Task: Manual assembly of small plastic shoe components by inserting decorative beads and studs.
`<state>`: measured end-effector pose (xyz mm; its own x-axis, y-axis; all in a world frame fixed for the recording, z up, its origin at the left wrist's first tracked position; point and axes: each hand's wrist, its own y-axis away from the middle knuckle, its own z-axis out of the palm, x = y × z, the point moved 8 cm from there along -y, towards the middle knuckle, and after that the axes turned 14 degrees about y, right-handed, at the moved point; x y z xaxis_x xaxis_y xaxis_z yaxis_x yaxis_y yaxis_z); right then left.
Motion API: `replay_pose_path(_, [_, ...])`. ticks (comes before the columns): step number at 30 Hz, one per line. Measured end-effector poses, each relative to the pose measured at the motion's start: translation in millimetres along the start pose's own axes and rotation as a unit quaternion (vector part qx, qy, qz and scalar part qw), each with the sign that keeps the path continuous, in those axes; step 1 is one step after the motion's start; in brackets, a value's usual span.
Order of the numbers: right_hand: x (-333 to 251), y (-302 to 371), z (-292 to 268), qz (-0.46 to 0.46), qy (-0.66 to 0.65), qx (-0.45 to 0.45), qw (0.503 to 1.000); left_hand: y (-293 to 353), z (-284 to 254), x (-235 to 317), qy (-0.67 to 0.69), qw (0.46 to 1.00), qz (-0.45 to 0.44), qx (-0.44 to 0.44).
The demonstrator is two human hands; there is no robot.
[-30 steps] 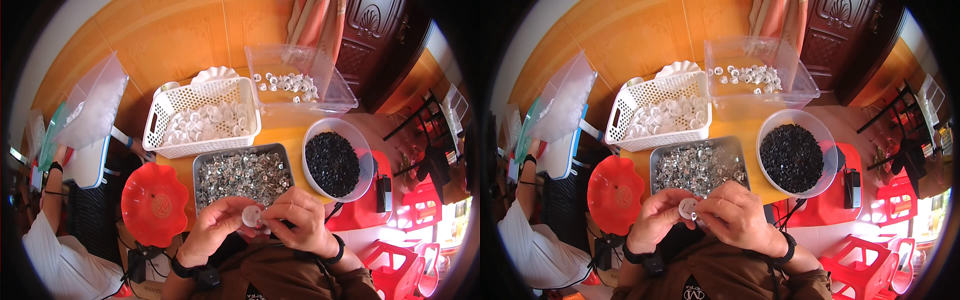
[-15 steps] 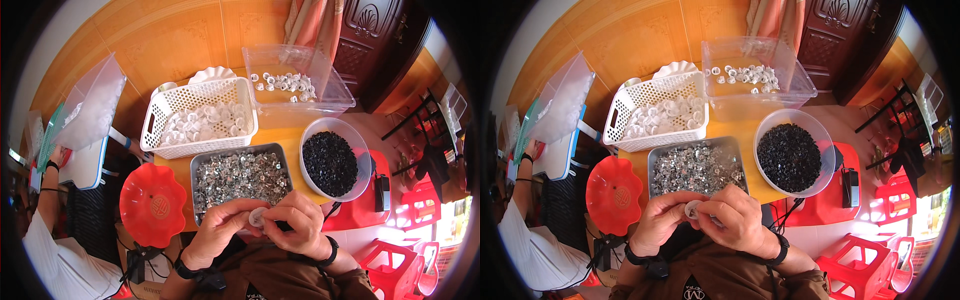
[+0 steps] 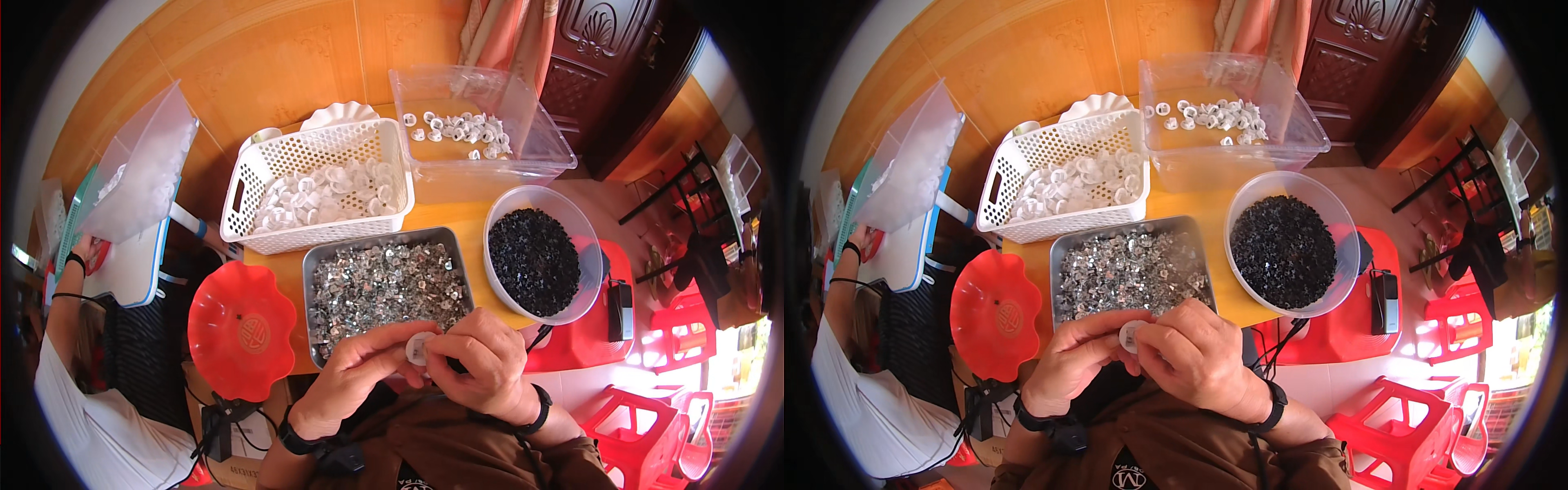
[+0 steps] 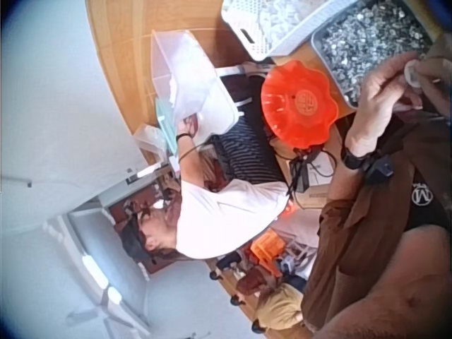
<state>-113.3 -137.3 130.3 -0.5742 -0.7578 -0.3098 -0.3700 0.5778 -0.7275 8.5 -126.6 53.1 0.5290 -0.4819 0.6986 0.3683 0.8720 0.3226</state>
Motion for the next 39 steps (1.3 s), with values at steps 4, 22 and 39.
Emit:
replay_pose_path(4, [-6.0,1.4,-1.7,-0.009,0.062,-0.006,0.998,1.1,7.6,5.1,-0.053,0.997,0.046,-0.035])
replay_pose_path(22, [-36.3,23.8,7.0,-0.256,0.278,-0.06,0.924,0.9,5.8,10.0,-0.11,0.978,0.177,0.026])
replay_pose_path(39, [-18.5,14.1,26.2,-0.147,0.138,-0.149,0.968,-9.5,-13.1,4.2,-0.156,0.962,0.213,0.076])
